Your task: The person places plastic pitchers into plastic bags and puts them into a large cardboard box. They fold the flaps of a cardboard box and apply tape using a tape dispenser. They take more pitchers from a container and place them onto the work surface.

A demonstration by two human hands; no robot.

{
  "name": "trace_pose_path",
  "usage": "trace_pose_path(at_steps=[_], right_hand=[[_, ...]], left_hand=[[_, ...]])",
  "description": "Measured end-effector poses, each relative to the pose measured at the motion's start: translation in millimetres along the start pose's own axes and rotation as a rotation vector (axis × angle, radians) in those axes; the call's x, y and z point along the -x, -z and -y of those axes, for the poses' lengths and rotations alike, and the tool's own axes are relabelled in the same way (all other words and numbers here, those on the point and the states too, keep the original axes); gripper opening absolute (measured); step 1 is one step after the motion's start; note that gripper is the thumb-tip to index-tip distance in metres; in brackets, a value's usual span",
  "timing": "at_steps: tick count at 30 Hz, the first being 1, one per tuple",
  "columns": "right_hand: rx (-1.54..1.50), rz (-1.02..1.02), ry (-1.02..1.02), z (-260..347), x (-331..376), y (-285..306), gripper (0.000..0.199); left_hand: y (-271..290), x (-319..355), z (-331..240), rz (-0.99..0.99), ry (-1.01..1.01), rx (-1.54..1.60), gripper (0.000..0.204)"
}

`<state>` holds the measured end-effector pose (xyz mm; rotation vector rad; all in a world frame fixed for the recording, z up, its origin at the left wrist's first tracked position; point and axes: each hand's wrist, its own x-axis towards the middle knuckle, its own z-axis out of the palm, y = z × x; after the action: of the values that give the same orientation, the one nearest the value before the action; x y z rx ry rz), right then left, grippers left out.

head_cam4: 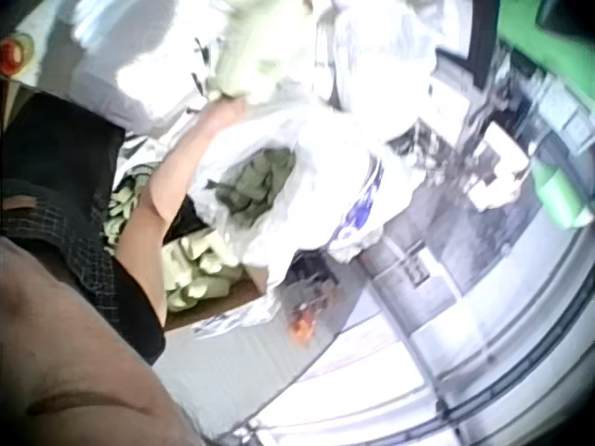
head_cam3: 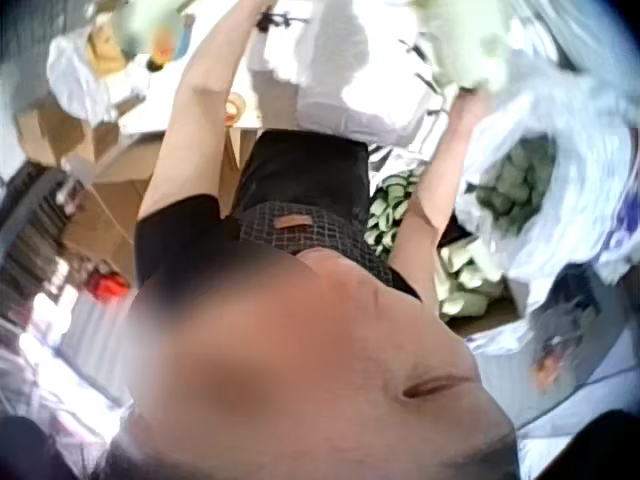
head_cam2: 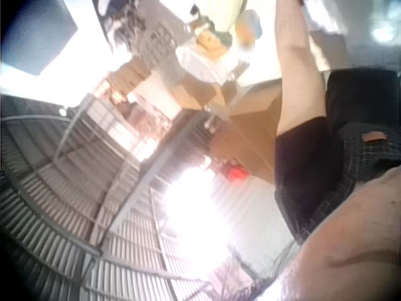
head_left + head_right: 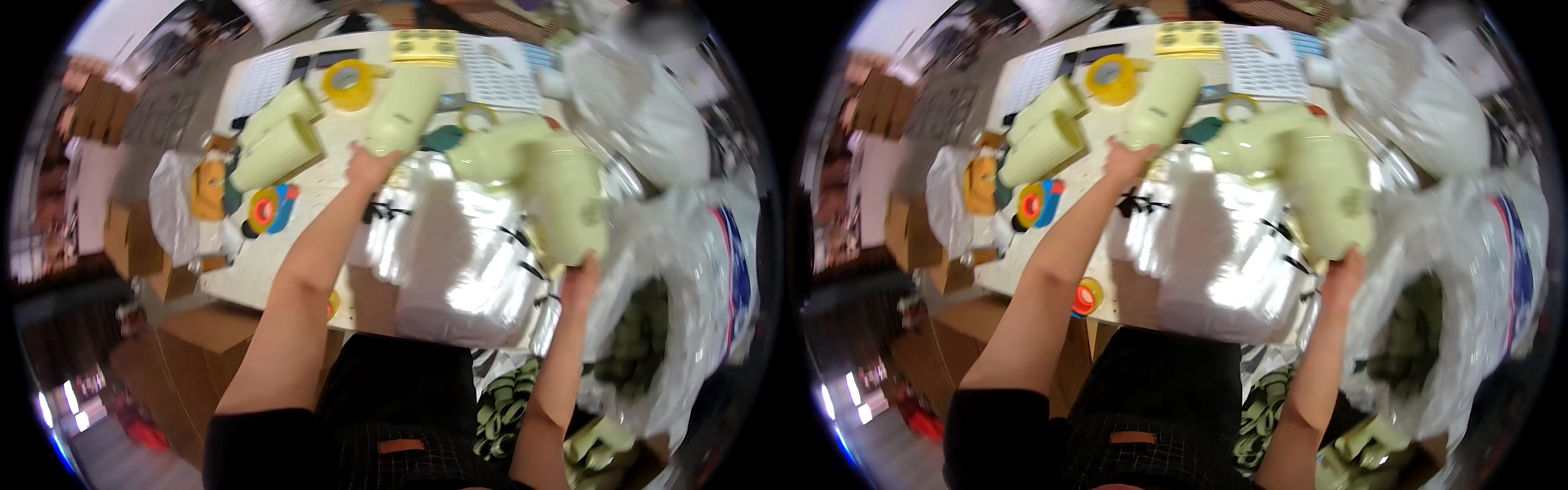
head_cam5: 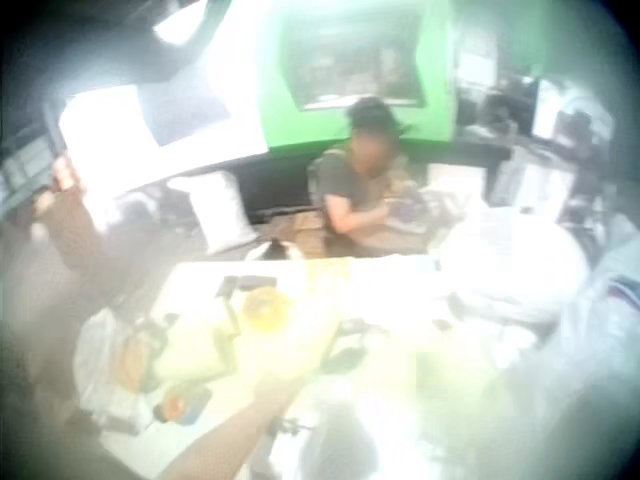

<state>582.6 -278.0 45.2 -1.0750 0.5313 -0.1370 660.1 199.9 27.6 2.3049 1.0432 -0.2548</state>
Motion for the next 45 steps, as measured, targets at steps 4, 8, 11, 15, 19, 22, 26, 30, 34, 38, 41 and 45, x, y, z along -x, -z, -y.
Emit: trace_pose_path(at_steps=[4,8,11,15,19,22,26,30,34,38,41,45], right_hand=[[0.147,-0.213,-0.049,-26,-66,39,0.027],[0.089,-0.182,-0.540,-55,-33,-16,0.022],[0.400,0.035,-0.096,-44,25,-115,0.031],[1.210,0.043,0.896,-20,-46,-201,0.073],[1.379,0.305,0.697,-22,-154,-207,0.064],[1.244,0.377,0.306,-17,-150,-217,0.051],[0.990,0.418,-0.008,3,-98,-192,0.044],[0.180,0.067,-0.386,-32,13,-132,0.041],[0.375,0.052,-0.828,-83,94,-72,0.035],[0.747,0.204,-0.661,-88,165,-102,0.032],[0.704,0.464,-0.433,-88,200,-149,0.017],[0.879,0.698,0.146,-61,212,-242,0.055]], left_hand=[[13,-7,-24,-0.025,-0.218,0.115,0.092],[60,25,22,-0.275,-0.366,0.227,0.078],[93,75,72,-0.216,-0.365,0.327,0.078],[81,127,192,-0.139,-0.213,0.422,0.079],[65,131,228,-0.056,0.017,0.423,0.082],[67,132,239,-0.145,-0.144,0.236,0.081],[83,111,252,-0.406,-0.309,0.079,0.074],[132,17,254,-0.663,-0.214,0.219,0.062],[180,-103,255,-0.514,0.201,0.292,0.060],[186,-151,259,-0.235,0.421,0.712,0.061],[190,-114,230,-0.361,0.154,0.880,0.056],[208,13,176,-0.330,-0.092,1.075,0.045]])
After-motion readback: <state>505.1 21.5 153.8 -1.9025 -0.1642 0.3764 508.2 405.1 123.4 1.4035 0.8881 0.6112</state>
